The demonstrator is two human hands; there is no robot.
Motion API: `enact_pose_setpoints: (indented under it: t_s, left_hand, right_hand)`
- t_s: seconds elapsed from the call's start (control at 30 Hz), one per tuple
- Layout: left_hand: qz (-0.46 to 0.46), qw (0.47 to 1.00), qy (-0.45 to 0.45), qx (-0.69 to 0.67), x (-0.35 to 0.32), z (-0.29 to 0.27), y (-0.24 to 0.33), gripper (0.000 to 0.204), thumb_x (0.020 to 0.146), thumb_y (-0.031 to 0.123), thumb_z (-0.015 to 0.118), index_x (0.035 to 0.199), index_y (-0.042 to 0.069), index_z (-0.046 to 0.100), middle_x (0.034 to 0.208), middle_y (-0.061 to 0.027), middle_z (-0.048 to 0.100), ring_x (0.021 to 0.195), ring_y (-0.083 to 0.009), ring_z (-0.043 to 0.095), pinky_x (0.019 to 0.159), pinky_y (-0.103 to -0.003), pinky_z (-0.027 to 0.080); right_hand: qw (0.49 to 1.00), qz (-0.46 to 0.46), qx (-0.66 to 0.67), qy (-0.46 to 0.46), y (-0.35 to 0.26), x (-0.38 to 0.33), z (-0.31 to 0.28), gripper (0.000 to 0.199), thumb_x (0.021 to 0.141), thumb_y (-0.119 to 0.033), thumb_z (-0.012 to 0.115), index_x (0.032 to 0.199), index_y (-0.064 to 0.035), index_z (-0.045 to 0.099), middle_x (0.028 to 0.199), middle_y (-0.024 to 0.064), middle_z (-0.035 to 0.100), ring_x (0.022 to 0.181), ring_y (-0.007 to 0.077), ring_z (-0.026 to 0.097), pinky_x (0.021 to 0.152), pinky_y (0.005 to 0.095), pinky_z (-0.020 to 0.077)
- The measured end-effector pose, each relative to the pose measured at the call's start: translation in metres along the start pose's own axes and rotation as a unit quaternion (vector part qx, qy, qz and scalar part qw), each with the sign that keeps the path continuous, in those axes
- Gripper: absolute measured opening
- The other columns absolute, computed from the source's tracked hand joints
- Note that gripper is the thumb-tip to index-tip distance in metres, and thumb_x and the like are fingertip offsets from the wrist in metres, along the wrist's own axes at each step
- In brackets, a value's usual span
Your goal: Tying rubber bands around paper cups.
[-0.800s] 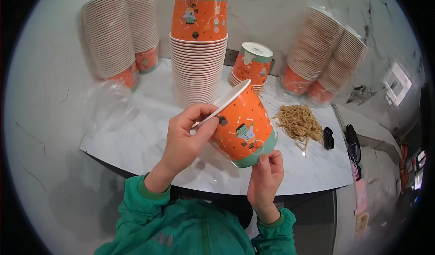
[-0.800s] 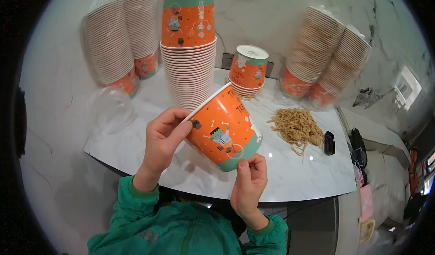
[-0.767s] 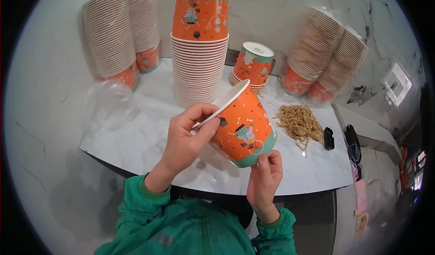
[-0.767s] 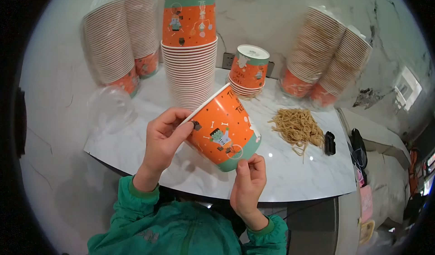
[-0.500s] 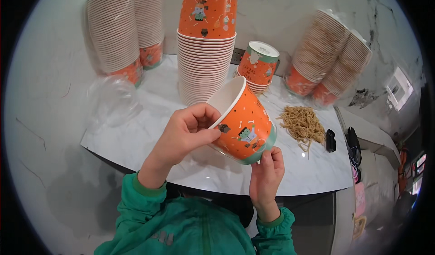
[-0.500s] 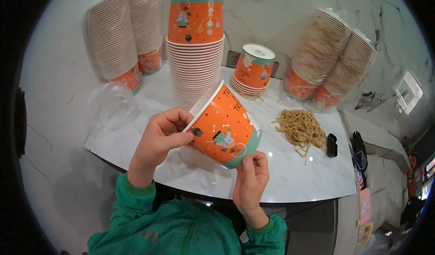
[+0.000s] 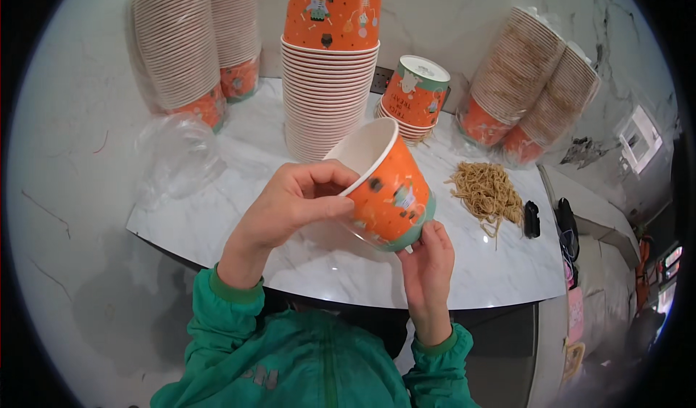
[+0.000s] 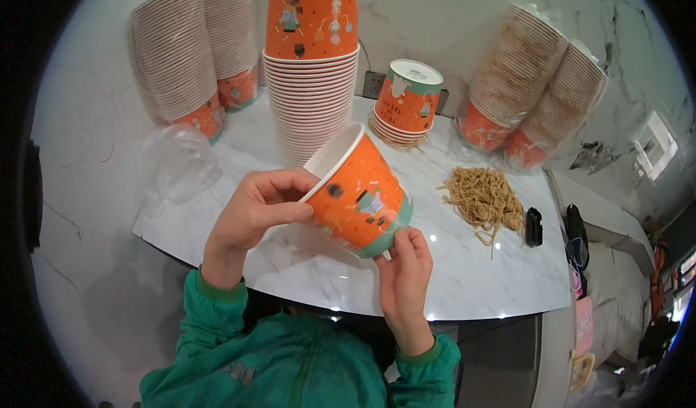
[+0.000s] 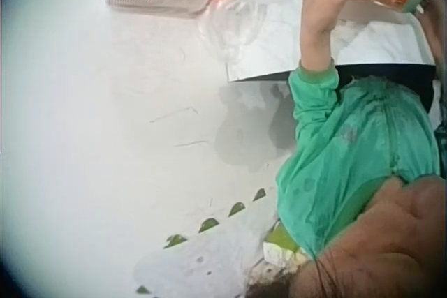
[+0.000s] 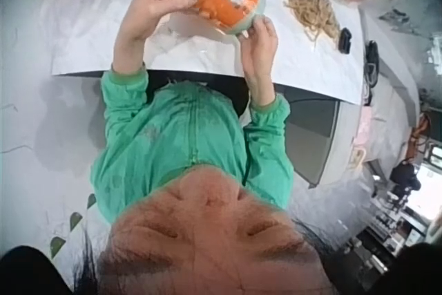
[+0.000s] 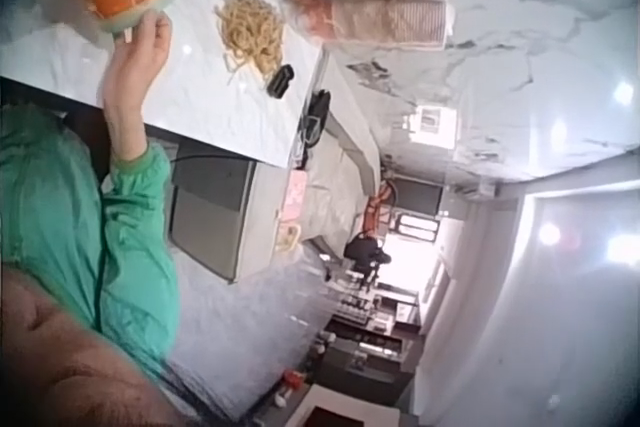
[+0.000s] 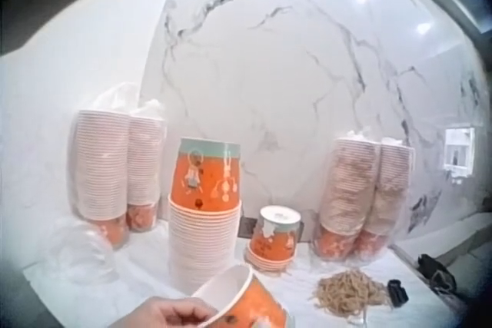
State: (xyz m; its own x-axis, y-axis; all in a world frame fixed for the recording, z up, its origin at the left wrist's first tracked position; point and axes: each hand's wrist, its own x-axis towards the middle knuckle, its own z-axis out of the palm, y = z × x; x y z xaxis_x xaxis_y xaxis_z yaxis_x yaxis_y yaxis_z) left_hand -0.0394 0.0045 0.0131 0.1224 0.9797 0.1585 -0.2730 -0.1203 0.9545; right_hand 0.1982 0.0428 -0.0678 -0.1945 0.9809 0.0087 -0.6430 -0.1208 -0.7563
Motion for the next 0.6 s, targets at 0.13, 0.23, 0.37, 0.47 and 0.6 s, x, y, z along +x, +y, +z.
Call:
enact_pose_setpoints:
  t_s: [0.13, 0.23, 0.37, 0.47, 0.6]
  left_hand:
    - [0.065, 0.990, 0.002, 0.128, 0.004, -0.019, -0.016, 0.022, 0.091, 0.000, 0.067, 0.112, -0.003, 0.070, 0.104, -0.0015, 0.070, 0.096, -0.0085, 0.064, 0.086, -0.026, 0.051]
    - [0.067, 0.990, 0.017, 0.124, 0.006, -0.019, -0.020, 0.019, 0.092, 0.002, 0.066, 0.110, 0.000, 0.072, 0.100, 0.0014, 0.070, 0.094, -0.0053, 0.062, 0.084, -0.024, 0.049]
    - [0.051, 0.992, 0.033, 0.114, 0.007, -0.019, -0.023, 0.018, 0.093, 0.003, 0.067, 0.110, -0.002, 0.071, 0.100, 0.0011, 0.070, 0.093, -0.0054, 0.063, 0.083, -0.023, 0.050]
    - [0.034, 0.995, 0.033, 0.092, 0.007, -0.017, -0.021, 0.019, 0.091, -0.004, 0.066, 0.109, -0.006, 0.068, 0.105, -0.0040, 0.069, 0.095, -0.0115, 0.066, 0.086, -0.027, 0.053]
    - [0.027, 0.998, 0.033, 0.054, 0.009, -0.005, -0.016, 0.018, 0.094, 0.003, 0.068, 0.111, -0.002, 0.067, 0.100, -0.0008, 0.070, 0.088, -0.0070, 0.065, 0.080, -0.025, 0.055]
  right_hand:
    - [0.999, 0.026, 0.033, -0.007, -0.003, 0.003, -0.008, 0.016, 0.106, -0.019, 0.060, 0.112, -0.0050, 0.057, 0.112, 0.0069, 0.067, 0.104, 0.0178, 0.064, 0.095, 0.0412, 0.0522]
    - [1.000, 0.013, 0.026, -0.003, -0.004, 0.002, -0.008, 0.016, 0.105, -0.019, 0.060, 0.112, -0.0050, 0.057, 0.111, 0.0067, 0.068, 0.102, 0.0173, 0.065, 0.094, 0.0405, 0.0522]
    - [1.000, -0.009, 0.014, 0.004, -0.005, 0.001, -0.007, 0.015, 0.105, -0.018, 0.061, 0.112, -0.0051, 0.057, 0.108, 0.0056, 0.068, 0.100, 0.0152, 0.064, 0.093, 0.0378, 0.0516]
    - [1.000, -0.026, 0.009, -0.006, -0.003, -0.001, -0.008, 0.015, 0.105, -0.017, 0.061, 0.111, -0.0046, 0.057, 0.105, 0.0050, 0.067, 0.097, 0.0140, 0.064, 0.092, 0.0344, 0.0508]
    - [0.999, -0.053, -0.011, -0.005, 0.002, -0.003, -0.005, 0.013, 0.105, -0.016, 0.062, 0.110, -0.0044, 0.057, 0.104, 0.0046, 0.067, 0.095, 0.0129, 0.063, 0.090, 0.0323, 0.0503]
